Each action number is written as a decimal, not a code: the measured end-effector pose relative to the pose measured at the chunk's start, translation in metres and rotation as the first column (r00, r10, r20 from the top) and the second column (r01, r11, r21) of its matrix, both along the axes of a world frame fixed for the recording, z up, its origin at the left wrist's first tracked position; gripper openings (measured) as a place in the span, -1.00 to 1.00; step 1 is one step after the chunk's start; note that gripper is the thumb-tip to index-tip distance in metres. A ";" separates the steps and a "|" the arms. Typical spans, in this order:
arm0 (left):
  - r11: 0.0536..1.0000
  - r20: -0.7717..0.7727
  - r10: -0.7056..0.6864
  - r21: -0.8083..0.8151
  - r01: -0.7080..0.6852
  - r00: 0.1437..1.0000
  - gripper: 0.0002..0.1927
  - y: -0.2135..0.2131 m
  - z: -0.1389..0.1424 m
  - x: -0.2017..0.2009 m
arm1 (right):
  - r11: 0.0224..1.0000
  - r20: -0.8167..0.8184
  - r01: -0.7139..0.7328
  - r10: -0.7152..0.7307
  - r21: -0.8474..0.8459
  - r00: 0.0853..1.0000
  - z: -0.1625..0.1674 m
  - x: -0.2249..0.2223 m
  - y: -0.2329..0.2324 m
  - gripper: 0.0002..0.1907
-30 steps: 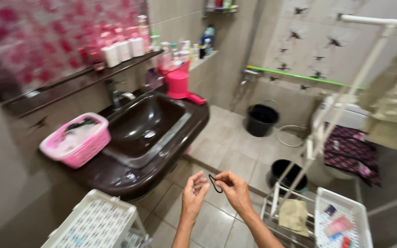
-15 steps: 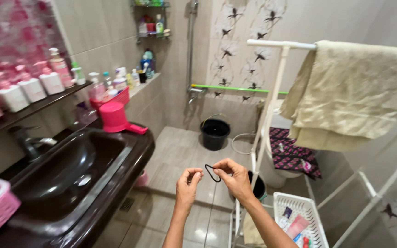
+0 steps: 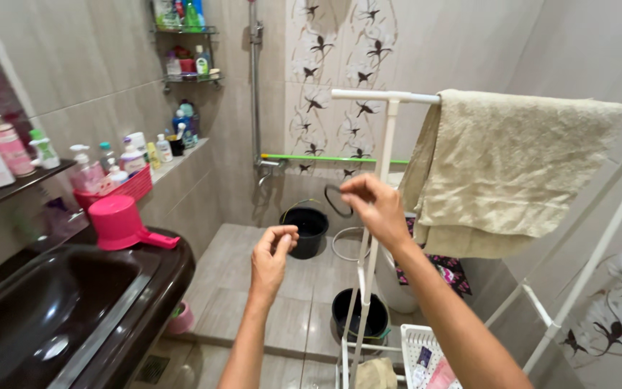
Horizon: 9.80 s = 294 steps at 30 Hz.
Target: The person takes toiletry bottles and tubes from a small rolling storage cart and places them onto the corner shower shelf and the ledge above the sink. They arrange bottles on the shelf, handle a toothbrush and a pink cup, and hold up a tube and a cloth while sorting items between the cart and the shelves.
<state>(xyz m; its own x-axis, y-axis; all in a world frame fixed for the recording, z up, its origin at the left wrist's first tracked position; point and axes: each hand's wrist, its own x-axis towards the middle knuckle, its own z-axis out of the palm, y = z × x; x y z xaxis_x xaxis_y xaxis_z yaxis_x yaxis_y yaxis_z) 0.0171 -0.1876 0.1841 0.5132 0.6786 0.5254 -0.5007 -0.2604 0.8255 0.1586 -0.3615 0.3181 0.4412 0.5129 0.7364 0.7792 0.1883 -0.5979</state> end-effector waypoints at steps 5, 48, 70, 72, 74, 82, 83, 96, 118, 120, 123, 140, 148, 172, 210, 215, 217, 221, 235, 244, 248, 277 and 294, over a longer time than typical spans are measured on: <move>0.999 0.043 -0.034 0.042 0.032 0.999 -0.81 0.025 0.042 0.029 | 0.994 0.102 0.060 -0.069 0.089 0.992 0.056 0.037 0.031 -0.89; 0.966 0.049 -0.260 0.012 0.260 0.964 -0.81 0.085 0.022 0.138 | 0.801 0.121 0.571 -0.594 0.177 0.795 0.041 0.081 0.019 -0.89; 0.953 0.033 0.163 0.254 -0.166 0.986 -0.76 0.017 0.067 0.045 | 0.872 0.546 0.414 -0.486 0.261 0.682 0.092 0.092 0.013 -0.78; 0.946 0.044 0.164 0.278 -0.169 0.986 -0.75 0.021 0.090 0.049 | 0.875 0.551 0.439 -0.473 0.203 0.687 0.106 0.104 0.023 -0.78; 0.949 0.079 0.133 0.276 -0.150 0.988 -0.75 0.027 0.111 0.053 | 0.874 0.564 0.455 -0.465 0.170 0.683 0.115 0.116 0.036 -0.77; 0.952 0.070 0.068 0.293 -0.086 0.995 -0.74 0.052 0.158 0.069 | 0.873 0.616 0.476 -0.432 0.104 0.659 0.123 0.163 0.074 -0.77; 0.952 0.070 0.058 0.296 -0.076 0.996 -0.74 0.055 0.160 0.071 | 0.857 0.628 0.503 -0.454 0.114 0.632 0.123 0.167 0.074 -0.78; 0.963 0.087 -0.011 0.269 -0.012 0.996 -0.73 0.068 0.123 0.092 | 0.799 0.576 0.581 -0.552 0.156 0.603 0.111 0.154 0.032 -0.56; 0.979 -0.112 0.147 -0.129 -0.161 0.983 -0.72 0.000 -0.097 -0.068 | 0.959 0.223 0.268 -0.283 0.097 0.933 -0.084 -0.010 -0.013 -0.75; 0.969 -0.128 0.170 -0.159 -0.190 0.977 -0.72 -0.003 -0.116 -0.091 | 0.972 0.141 0.229 -0.233 0.046 0.962 -0.108 -0.027 -0.006 -0.79; 0.952 -0.171 0.213 -0.185 -0.243 0.962 -0.72 -0.004 -0.144 -0.127 | 0.982 0.056 0.184 -0.182 -0.033 0.982 -0.144 -0.052 0.008 -0.81; 0.812 -0.446 0.391 -0.245 -0.530 0.805 -0.75 -0.048 -0.270 -0.380 | 0.880 -0.471 -0.352 0.176 -0.317 0.864 -0.328 -0.277 0.068 -0.86; 0.771 -0.615 0.386 -0.194 -0.607 0.688 -0.78 -0.106 -0.314 -0.517 | 0.760 -0.591 -0.485 0.167 -0.433 0.789 -0.396 -0.424 0.051 -0.85; 0.459 -0.645 0.538 -0.316 -0.831 0.542 -0.75 -0.169 -0.416 -0.677 | 0.466 -0.543 -0.640 0.341 -0.611 0.767 -0.508 -0.612 0.067 -0.72; 0.402 -0.580 0.598 -0.380 -0.833 0.553 -0.64 -0.144 -0.477 -0.697 | 0.483 -0.174 -0.669 0.723 -0.565 0.668 -0.564 -0.669 0.091 -0.61; 0.361 -0.583 0.596 -0.419 -0.833 0.552 -0.69 -0.147 -0.481 -0.700 | 0.361 -0.175 -0.634 0.762 -0.684 0.623 -0.571 -0.680 0.098 -0.56; 0.354 -0.595 0.606 -0.393 -0.849 0.528 -0.71 -0.148 -0.484 -0.701 | 0.367 -0.128 -0.606 0.775 -0.706 0.619 -0.572 -0.684 0.100 -0.42; 0.371 -0.536 0.638 -0.415 -0.831 0.553 -0.78 -0.151 -0.493 -0.703 | 0.497 -0.044 -0.541 0.707 -0.679 0.706 -0.572 -0.690 0.098 -0.46; 0.272 -0.690 0.568 -0.358 -0.893 0.449 -0.66 -0.150 -0.486 -0.716 | 0.578 0.031 -0.494 0.669 -0.650 0.742 -0.561 -0.731 0.102 -0.82; 0.306 -0.717 0.546 -0.310 -0.900 0.433 -0.66 -0.151 -0.481 -0.719 | 0.504 -0.456 -0.743 0.587 -0.440 0.669 -0.539 -0.710 0.086 -0.63; 0.358 -0.651 0.598 -0.305 -0.882 0.468 -0.64 -0.144 -0.470 -0.705 | 0.616 -0.438 -0.668 0.508 -0.418 0.742 -0.523 -0.681 0.077 -0.76; 0.875 -0.664 0.004 -0.359 -0.324 0.748 -0.58 -0.163 -0.403 -0.349 | 0.964 -0.902 0.113 -0.266 -0.242 0.340 -0.447 -0.331 -0.121 -0.74; 0.930 -0.713 -0.290 -0.368 0.011 0.639 -0.59 -0.246 -0.434 -0.055 | 0.811 -0.985 0.564 -0.169 -0.152 -0.023 -0.481 -0.092 -0.275 -0.76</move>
